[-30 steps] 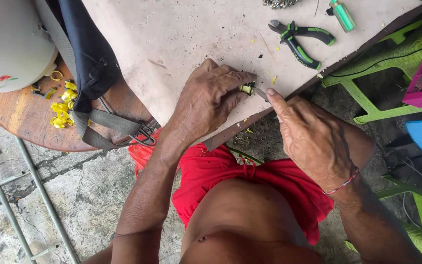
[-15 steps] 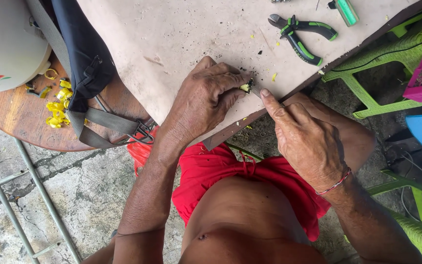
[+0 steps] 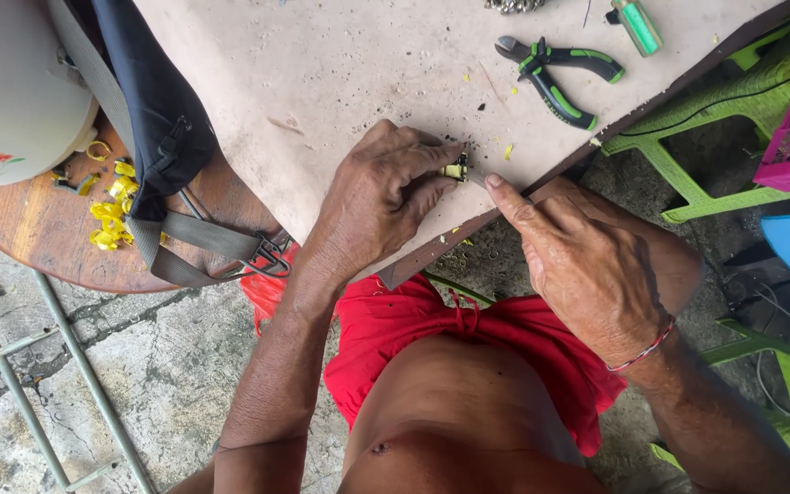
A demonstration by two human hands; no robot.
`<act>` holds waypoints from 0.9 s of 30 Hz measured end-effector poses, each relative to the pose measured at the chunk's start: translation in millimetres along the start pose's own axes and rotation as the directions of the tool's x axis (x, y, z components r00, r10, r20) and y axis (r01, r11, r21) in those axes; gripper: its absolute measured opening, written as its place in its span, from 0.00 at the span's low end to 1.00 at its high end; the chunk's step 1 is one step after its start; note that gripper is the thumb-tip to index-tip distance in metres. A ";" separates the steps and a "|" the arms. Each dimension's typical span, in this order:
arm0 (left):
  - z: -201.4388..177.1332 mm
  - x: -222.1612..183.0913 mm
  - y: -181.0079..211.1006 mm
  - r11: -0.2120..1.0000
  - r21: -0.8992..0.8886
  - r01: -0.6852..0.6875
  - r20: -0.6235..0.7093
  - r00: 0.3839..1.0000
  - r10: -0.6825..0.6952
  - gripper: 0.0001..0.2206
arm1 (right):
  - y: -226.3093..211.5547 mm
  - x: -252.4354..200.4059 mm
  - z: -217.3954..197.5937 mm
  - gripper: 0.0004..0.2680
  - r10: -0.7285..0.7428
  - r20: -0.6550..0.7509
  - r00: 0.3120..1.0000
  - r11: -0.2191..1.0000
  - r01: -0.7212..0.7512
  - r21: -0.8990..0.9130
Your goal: Disassembling a small electronic component, possibly a transformer, using various hand tools like pliers and a utility knife.
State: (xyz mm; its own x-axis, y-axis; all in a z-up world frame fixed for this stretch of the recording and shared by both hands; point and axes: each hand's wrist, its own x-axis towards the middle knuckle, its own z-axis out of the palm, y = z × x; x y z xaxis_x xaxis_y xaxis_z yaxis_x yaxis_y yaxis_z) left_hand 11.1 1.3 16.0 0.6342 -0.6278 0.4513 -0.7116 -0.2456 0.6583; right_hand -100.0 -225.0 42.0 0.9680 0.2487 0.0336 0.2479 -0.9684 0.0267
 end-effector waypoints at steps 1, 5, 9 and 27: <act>1.9 -3.2 0.1 0.997 -0.075 0.017 -0.047 0.999 -0.020 0.12 | -1.5 -2.3 2.8 0.25 0.001 -0.050 0.999 0.997 0.003 0.074; 10.7 -9.9 22.6 0.915 -0.373 0.156 -0.158 0.961 -0.228 0.11 | -14.8 -7.1 9.2 0.15 -0.001 -0.252 0.968 0.976 0.056 0.211; 16.5 -13.6 46.1 0.832 -0.524 0.184 -0.190 0.927 -0.324 0.09 | -15.3 -14.6 12.4 0.20 0.056 -0.216 0.975 0.851 0.066 0.521; 31.9 -9.9 76.9 0.677 -0.736 -0.019 -0.270 0.925 -0.267 0.06 | -20.6 -35.1 -5.7 0.17 0.130 -0.126 0.983 0.428 0.059 0.902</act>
State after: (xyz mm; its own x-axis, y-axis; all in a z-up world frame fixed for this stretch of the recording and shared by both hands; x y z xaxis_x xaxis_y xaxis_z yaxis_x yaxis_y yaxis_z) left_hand -59.5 -35.0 43.0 0.8585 -0.3155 0.4043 -0.2715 0.3891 0.8803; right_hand -139.4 -213.7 45.9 0.9792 0.1212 0.1627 0.1989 -0.4159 -0.8874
